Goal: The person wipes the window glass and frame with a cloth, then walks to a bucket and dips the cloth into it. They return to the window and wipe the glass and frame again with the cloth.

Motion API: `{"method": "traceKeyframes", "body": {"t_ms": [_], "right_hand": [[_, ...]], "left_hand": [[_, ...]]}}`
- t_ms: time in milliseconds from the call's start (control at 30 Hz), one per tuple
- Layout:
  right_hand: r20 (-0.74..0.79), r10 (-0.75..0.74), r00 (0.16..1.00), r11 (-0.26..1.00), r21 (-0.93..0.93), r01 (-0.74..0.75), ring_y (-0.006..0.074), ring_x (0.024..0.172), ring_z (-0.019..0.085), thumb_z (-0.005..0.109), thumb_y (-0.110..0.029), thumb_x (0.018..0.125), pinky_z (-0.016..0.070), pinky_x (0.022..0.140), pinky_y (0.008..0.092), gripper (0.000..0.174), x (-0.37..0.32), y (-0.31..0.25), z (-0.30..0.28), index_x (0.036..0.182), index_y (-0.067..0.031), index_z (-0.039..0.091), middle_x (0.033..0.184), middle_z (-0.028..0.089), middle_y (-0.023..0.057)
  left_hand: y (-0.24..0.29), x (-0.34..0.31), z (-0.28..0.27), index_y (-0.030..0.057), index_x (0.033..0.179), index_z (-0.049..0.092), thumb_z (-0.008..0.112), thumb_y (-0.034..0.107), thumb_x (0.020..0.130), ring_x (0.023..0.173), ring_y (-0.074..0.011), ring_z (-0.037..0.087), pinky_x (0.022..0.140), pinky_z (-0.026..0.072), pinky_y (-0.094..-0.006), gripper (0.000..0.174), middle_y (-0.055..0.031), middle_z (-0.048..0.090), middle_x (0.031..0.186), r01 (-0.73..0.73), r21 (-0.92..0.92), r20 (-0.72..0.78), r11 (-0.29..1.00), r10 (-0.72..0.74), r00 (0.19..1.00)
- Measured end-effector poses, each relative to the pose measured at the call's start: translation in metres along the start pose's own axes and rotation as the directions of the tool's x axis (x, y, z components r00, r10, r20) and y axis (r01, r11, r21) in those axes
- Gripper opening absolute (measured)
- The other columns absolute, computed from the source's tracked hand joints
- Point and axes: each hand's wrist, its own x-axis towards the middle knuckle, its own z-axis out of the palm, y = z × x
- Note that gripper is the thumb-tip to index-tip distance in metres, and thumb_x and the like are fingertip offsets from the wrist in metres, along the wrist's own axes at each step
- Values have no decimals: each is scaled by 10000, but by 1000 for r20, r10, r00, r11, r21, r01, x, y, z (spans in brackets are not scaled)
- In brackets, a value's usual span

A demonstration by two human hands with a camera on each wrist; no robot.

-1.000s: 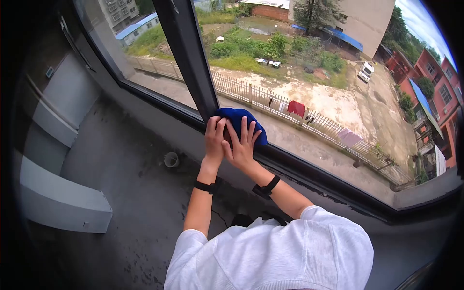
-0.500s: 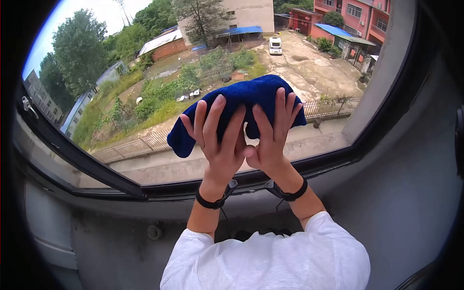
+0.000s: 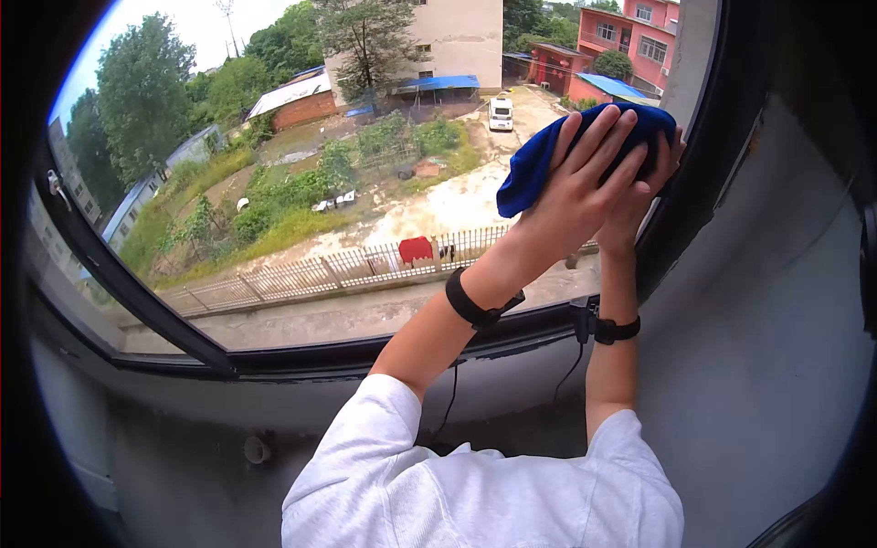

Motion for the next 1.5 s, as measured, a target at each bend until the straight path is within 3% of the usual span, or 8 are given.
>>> {"method": "traceKeyframes", "body": {"t_ms": [267,467,600,733,833,1133,1167,1500], "right_hand": [[23,-237,971,956,182,229,495,1527,232,346,-707,1011,102,1196,699,760,37,-274,146,1494,-145,513,1644,322,224],[189,-324,927,811,561,169,438,1566,177,401,-649,1009,42,1224,652,739,-24,-490,247,1551,-152,474,1677,271,208],[236,-334,913,696,715,70,433,1578,137,417,-638,1002,17,1234,628,771,-62,-554,266,1560,-107,452,1693,224,217],[247,-294,923,753,655,64,436,1571,157,443,-684,969,62,1249,591,839,-57,-541,259,1542,-73,470,1688,218,241],[185,-304,934,762,636,123,482,1557,168,359,-806,940,28,1221,651,935,-31,-493,247,1534,-98,495,1678,240,255],[-74,-232,970,916,319,244,528,1532,193,342,-758,981,46,1205,677,897,83,-215,123,1580,-93,410,1655,233,313],[-109,-240,965,917,299,262,581,1493,216,497,-724,946,70,1164,733,893,92,-179,107,1554,-72,433,1635,254,332],[-103,-106,989,963,236,128,429,1533,267,249,-667,1051,222,1234,532,839,61,46,-48,1538,-4,412,1643,281,267]], "left_hand": [[-83,-57,-270,39,1382,642,611,140,971,1479,-420,410,1219,288,-577,424,-201,493,1559,226,538,-253,812,-100,962],[-123,-154,-500,35,1426,603,562,163,1003,1482,-400,406,1224,328,-503,444,-183,517,1539,177,945,-85,275,-316,945],[-124,-219,-557,48,1535,473,547,229,1009,1536,-368,314,1254,256,-496,561,-173,403,1623,93,972,12,217,-440,898],[-129,-221,-535,32,1625,271,540,292,1020,1577,-367,207,1270,153,-515,712,-184,260,1690,172,959,-40,224,-497,867],[-134,-181,-488,15,1607,317,557,351,1028,1566,-432,202,1259,155,-555,711,-217,291,1671,234,805,-61,546,-316,947],[-82,11,-217,146,1497,565,595,314,991,1537,-404,311,1237,203,-609,534,-121,430,1624,138,617,-147,775,-58,987],[-73,29,-184,126,1476,584,601,284,978,1524,-402,338,1233,200,-625,522,-130,441,1613,94,587,-138,804,-15,990],[43,45,73,-59,1468,490,539,27,919,1558,-452,217,1220,133,-662,558,-270,278,1657,50,135,11,990,-52,999]]}}
